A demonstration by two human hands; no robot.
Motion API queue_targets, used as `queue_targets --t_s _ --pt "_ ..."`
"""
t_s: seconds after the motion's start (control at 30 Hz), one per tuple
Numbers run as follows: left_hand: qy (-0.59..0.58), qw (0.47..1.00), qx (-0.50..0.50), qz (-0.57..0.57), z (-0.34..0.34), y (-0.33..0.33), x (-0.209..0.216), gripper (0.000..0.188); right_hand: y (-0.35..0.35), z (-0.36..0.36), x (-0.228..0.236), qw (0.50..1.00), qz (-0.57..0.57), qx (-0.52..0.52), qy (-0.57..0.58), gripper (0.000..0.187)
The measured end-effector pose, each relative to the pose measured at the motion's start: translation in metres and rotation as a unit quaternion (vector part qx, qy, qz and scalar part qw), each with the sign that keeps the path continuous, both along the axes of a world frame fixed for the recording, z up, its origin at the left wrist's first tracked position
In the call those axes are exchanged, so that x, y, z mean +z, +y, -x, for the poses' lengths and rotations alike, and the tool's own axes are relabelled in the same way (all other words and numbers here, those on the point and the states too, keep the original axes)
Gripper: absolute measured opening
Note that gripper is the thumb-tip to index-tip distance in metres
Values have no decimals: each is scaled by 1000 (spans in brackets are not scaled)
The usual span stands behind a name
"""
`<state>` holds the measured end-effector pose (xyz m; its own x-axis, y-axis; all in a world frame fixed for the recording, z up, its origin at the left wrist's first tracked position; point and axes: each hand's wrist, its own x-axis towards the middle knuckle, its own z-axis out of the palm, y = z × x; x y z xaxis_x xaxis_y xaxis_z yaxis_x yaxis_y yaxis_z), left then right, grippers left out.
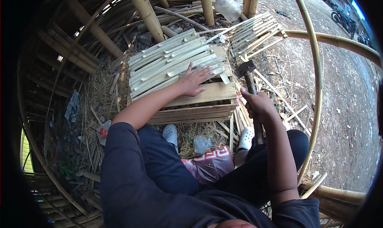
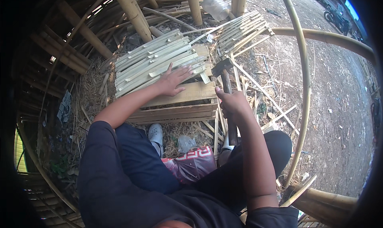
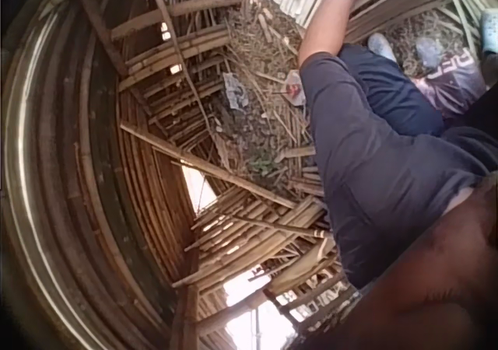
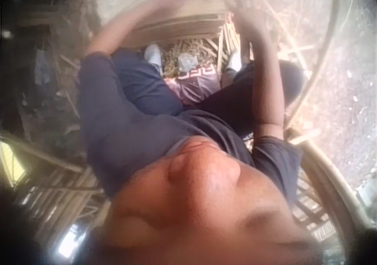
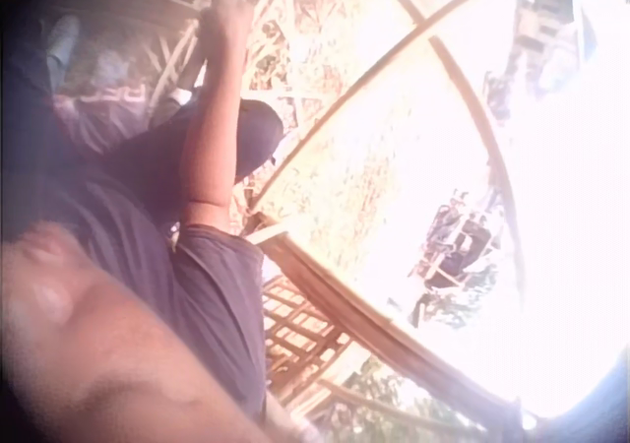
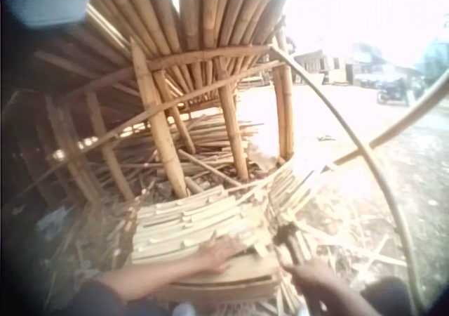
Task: The person assembles a bamboo lattice structure by hammering nails through thin bamboo slats onto a wooden crate support, handling individual slats and nails by hand while using a hammer.
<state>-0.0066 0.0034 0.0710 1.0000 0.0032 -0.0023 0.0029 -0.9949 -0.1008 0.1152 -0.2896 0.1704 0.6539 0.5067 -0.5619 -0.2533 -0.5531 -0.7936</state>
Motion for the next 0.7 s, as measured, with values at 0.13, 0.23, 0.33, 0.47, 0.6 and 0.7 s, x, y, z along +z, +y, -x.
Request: queue_targets --t_s 0.13,0.23,0.33,0.47,0.6,0.7 --pt "30 999 -24 -16 -5 4 -22 64 -2 1 4 1000 21 -8 -18 48" --pt "10 999 -33 23 -7 0 -28 60 -9 -7 -6 1000 16 -4 -20 48" --pt "5 998 -36 58 -4 4 -29 60 -12 -8 -6 1000 14 -7 -23 49" --pt "0 996 -60 68 -1 7 -28 58 -14 -9 -8 1000 16 -14 -14 49" --pt "-34 984 -63 165 0 13 -35 58 -14 -7 -9 1000 15 -16 -15 50" --pt "-53 975 -78 201 1 22 -43 58 -10 -8 -12 999 41 7 -34 51"
